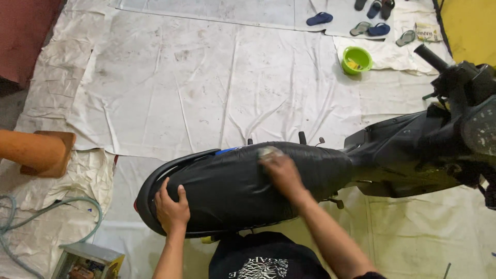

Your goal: The person wipes the black seat of a motorcycle using a white cloth. They hold the seat with their left hand while scrubbing the surface with their right hand, moving the cloth back and forth across the seat.

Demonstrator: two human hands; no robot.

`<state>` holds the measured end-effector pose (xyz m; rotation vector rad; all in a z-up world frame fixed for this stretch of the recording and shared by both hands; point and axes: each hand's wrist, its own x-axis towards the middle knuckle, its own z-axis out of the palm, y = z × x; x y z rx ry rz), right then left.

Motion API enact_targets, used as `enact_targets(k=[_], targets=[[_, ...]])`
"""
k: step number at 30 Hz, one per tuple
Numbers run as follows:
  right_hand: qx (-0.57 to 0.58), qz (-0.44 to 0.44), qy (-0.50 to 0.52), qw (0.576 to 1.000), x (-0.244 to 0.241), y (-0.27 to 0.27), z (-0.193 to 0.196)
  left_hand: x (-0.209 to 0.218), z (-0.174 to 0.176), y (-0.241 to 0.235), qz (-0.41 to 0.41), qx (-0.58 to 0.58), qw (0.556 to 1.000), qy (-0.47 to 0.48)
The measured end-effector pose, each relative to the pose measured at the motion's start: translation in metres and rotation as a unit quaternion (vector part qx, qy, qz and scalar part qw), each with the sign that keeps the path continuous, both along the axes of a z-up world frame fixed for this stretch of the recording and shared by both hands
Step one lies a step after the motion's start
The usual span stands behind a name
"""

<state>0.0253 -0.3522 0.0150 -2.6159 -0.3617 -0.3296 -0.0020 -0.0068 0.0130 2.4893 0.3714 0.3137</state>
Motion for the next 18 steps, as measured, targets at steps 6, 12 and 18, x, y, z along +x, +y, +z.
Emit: enact_targets(k=[6, 12, 18], targets=[[-0.052, -0.307, 0.01, 0.95, -0.011, -0.182, -0.101, 0.001, -0.008, 0.0, 0.036, -0.037, 0.999, 0.004], [0.077, -0.275, -0.061, 0.957, 0.031, -0.049, -0.091, 0.0, 0.001, -0.001, 0.031, -0.04, 0.998, 0.028], [0.186, 0.057, -0.01, 0.981, 0.014, 0.116, -0.057, 0.001, -0.011, 0.0, 0.044, -0.034, 0.998, 0.023]])
